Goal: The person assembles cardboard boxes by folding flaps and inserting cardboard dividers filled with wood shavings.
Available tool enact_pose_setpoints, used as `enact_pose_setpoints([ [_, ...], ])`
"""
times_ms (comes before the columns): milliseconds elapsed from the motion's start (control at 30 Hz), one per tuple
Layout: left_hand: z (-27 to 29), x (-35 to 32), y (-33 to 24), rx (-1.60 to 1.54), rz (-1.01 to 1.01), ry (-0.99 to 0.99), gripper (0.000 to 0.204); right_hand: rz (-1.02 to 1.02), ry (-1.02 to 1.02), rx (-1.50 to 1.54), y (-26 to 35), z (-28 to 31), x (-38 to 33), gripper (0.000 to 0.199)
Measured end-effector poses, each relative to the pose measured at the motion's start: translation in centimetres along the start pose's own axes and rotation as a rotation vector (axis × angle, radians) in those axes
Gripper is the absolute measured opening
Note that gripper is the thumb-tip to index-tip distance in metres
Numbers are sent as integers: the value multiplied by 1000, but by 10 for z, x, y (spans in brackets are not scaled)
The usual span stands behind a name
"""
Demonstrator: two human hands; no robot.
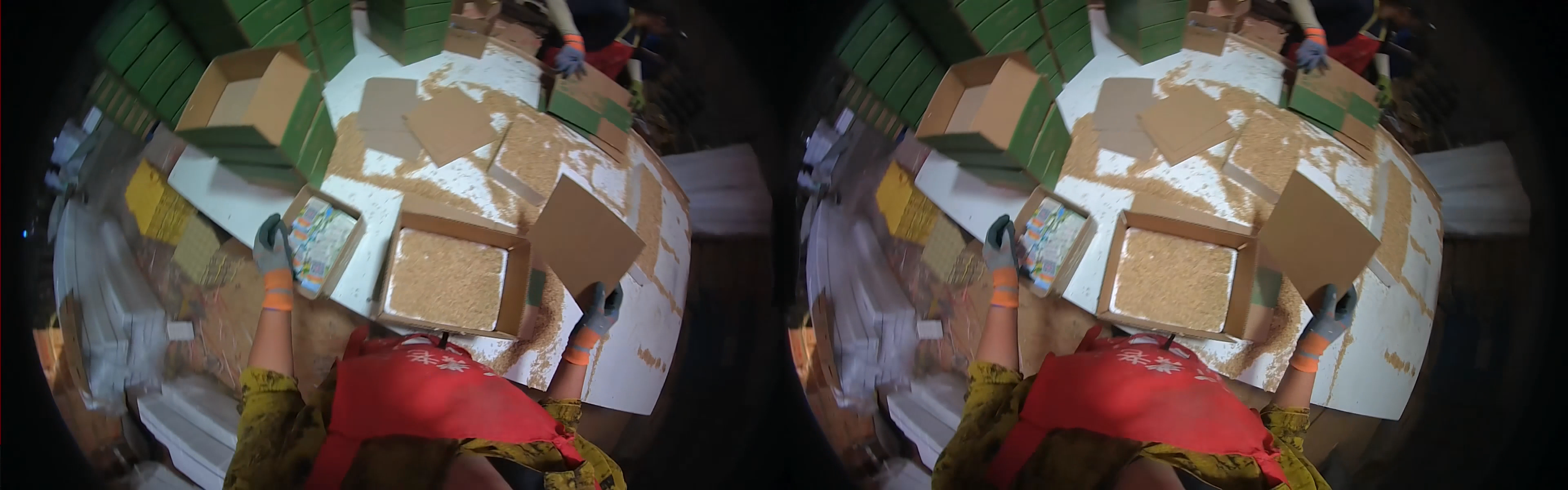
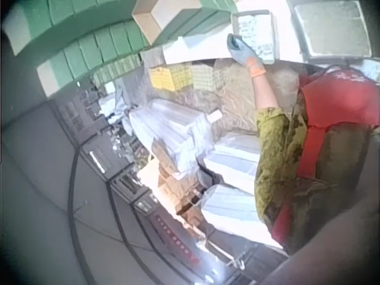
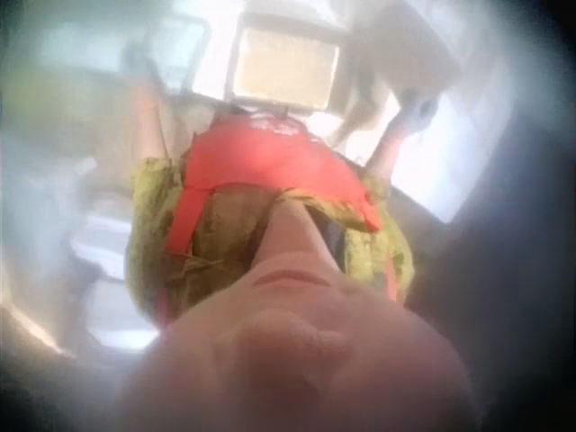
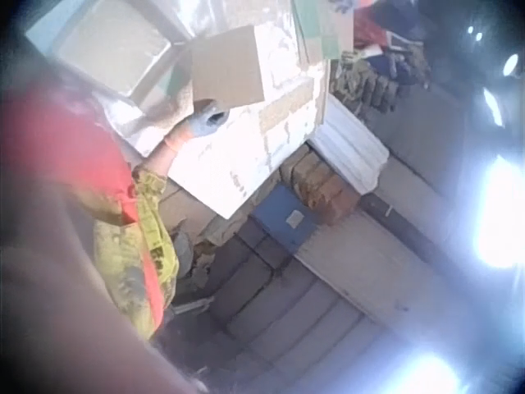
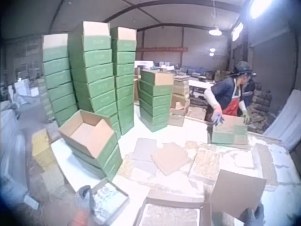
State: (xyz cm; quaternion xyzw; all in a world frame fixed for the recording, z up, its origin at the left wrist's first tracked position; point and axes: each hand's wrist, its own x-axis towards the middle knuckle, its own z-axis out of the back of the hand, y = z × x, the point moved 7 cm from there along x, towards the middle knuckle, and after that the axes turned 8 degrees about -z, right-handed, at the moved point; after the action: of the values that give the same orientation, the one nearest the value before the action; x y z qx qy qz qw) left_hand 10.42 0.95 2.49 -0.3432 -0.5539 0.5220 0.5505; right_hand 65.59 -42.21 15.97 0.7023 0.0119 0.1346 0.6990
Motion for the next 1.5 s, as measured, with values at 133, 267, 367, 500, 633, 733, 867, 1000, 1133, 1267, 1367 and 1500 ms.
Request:
enact_pose_setpoints([
  [133, 30, 2, -25, 378, -171, 110, 13, -15, -68, -41, 2, -10, -29, 30],
  [267, 6, -18, -8, 699, -20, 417, 21, -11, -19, -65, 8, -37, -60, 34],
  [367, -21, -24, 5, 1063, -65, 571, 37, -25, 13, -75, 14, -55, -84, 35],
  [500, -35, -27, 16, 1234, -91, 720, 47, -5, 156, -146, 12, -75, -109, 35],
  [633, -34, -15, 51, 903, 88, 790, 44, -83, 135, -60, 14, -83, -119, 35],
  [733, -15, 1, 100, 818, 139, 766, 35, -72, 155, -59, 16, -87, -119, 35],
  [867, -3, 7, 82, 944, -6, 708, 24, -24, 147, -132, 9, -76, -107, 35],
  [1000, -3, 5, 29, 1024, -51, 702, 25, -45, 141, -22, 5, -64, -97, 37],
  [1133, 0, 4, 0, 903, -62, 627, 26, -15, 79, -126, 11, -47, -85, 36],
  [1267, -36, -20, -133, 41, -270, 284, 20, 400, -168, -413, 56, -17, -64, 26],
  [1367, -102, -90, -222, -39, -670, 531, 28, 739, -88, -764, 80, -25, -62, 29],
  [1500, -160, -189, -184, 400, -889, 1146, 35, -31, 77, 239, 71, -69, -74, 56],
])
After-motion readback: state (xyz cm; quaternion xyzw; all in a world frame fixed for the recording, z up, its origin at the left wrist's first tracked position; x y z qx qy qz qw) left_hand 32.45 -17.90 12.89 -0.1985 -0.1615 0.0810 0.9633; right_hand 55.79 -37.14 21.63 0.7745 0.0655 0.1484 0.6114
